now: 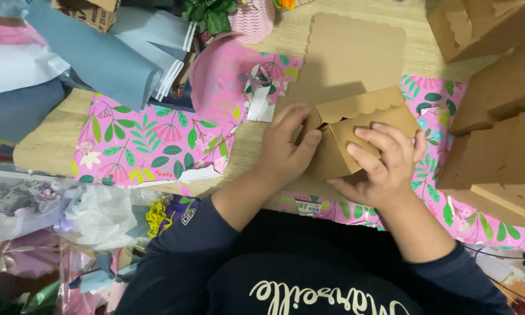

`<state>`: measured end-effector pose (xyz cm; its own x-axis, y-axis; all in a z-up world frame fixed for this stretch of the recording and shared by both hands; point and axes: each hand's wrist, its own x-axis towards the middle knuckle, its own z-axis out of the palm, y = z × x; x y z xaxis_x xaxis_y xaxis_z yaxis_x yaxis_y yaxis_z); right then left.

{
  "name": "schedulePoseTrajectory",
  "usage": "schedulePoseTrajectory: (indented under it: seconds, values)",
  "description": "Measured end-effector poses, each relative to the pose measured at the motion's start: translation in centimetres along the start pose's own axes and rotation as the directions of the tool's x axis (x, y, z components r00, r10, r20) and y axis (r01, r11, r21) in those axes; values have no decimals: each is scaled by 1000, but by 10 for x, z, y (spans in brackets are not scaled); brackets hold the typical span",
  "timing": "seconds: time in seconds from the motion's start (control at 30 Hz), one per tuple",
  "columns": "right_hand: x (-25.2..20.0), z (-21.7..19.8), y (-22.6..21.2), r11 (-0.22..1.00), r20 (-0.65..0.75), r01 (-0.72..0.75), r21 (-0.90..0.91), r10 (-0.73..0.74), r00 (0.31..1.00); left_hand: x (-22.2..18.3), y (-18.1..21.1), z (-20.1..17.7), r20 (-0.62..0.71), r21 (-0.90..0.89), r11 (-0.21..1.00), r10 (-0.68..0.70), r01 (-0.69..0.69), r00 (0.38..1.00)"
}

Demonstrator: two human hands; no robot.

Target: Folding and assembling a cardboard box from a flat template on a work table.

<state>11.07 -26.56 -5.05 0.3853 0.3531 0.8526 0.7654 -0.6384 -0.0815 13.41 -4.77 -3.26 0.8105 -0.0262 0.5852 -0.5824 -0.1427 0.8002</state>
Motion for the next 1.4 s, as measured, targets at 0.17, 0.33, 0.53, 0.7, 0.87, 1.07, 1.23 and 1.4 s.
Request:
schedulePoseTrajectory:
  seconds: [0.17,0.33,0.53,0.7,0.87,1.07,1.23,1.4]
  values:
    - [16,-5,-9,999,47,-33,-34,35,998,-5,-6,3,2,146,983,111,-110,994]
    - [21,0,-20,996,7,-58,-68,59,998,-2,-1,4,-5,169,959,233,-228,973]
    - [-2,-10,-2,993,23,-26,-115,29,999,-3,3,-6,180,137,940,286,-311,941]
    - [6,-30,3,996,98,-56,-71,63,993,-10,5,-12,425,182,927,225,-327,877]
    - [17,-50,3,991,179,-130,-16,131,975,-9,0,-6,520,-100,941,326,-322,789]
    - [21,-59,7,983,293,-52,174,-1,956,-9,-3,-2,608,54,817,430,-574,668]
    - [17,-43,-6,994,120,-53,93,42,992,-19,4,14,511,335,583,547,-740,663]
    - [15,-30,-33,993,-109,-59,98,70,992,-25,-14,28,239,282,577,732,-767,638]
